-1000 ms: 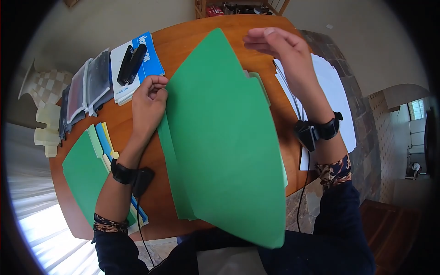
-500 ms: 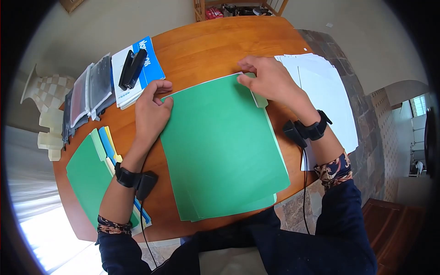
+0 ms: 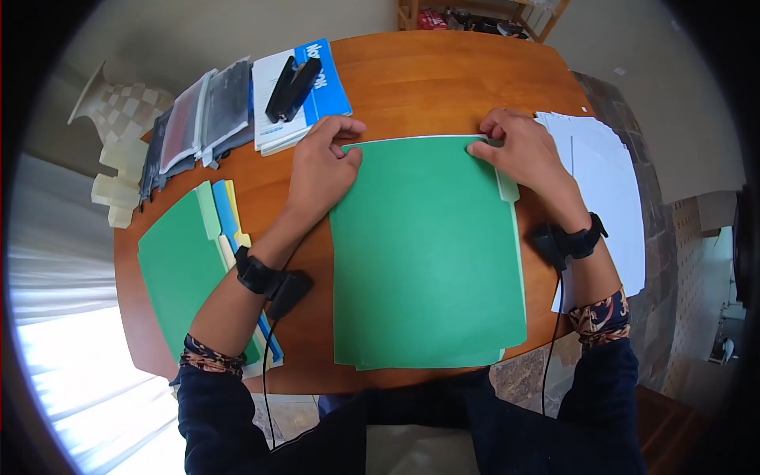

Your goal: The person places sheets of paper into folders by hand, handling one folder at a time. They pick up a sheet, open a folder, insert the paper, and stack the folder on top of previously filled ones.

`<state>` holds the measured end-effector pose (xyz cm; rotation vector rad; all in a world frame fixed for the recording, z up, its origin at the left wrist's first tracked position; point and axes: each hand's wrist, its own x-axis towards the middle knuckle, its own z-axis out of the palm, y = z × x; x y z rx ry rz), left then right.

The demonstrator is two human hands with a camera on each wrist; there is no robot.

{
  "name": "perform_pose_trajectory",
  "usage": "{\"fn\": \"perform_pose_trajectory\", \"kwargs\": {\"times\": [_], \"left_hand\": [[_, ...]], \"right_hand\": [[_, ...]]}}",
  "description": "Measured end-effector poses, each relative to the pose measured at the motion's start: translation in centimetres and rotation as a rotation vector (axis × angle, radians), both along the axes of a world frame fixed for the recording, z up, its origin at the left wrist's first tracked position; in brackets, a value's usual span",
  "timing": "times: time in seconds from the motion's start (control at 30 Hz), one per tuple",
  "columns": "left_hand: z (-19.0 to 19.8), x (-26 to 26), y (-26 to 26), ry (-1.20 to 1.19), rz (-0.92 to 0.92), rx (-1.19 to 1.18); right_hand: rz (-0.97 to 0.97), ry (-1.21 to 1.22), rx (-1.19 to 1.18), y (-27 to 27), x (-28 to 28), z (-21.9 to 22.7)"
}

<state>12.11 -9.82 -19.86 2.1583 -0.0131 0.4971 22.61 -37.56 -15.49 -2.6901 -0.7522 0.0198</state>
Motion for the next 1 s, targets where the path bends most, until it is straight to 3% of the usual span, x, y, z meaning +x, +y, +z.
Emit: {"fn": "perform_pose_trajectory", "kwargs": {"times": [0.47, 0.53, 0.57, 0.7, 0.77, 1.0], "left_hand": [[0.0, 0.0, 0.0, 0.006, 0.044, 0.026], [0.2, 0.1, -0.3, 0.074, 0.085, -0.288], [0.0, 0.1, -0.1, 0.031, 0.084, -0.333], [0.1, 0.9, 1.5, -0.091, 0.077, -0.277], [2.3, 0.8, 2.1, 0.191, 0.090, -0.284], [4.0, 0.6, 2.3, 0.270, -0.001, -0.300]], "right_hand": [[-0.043, 0.159, -0.066, -0.4, 0.0, 1.0], [-0.025, 0.163, -0.050, -0.3, 0.0, 0.9], [-0.037, 0.177, -0.051, -0.3, 0.0, 1.0], [-0.045, 0.194, -0.048, -0.6, 0.5, 0.5], [-0.044, 0.199, -0.035, -0.6, 0.6, 0.3], [-0.056, 0.229, -0.032, -0.5, 0.7, 0.4]]}}
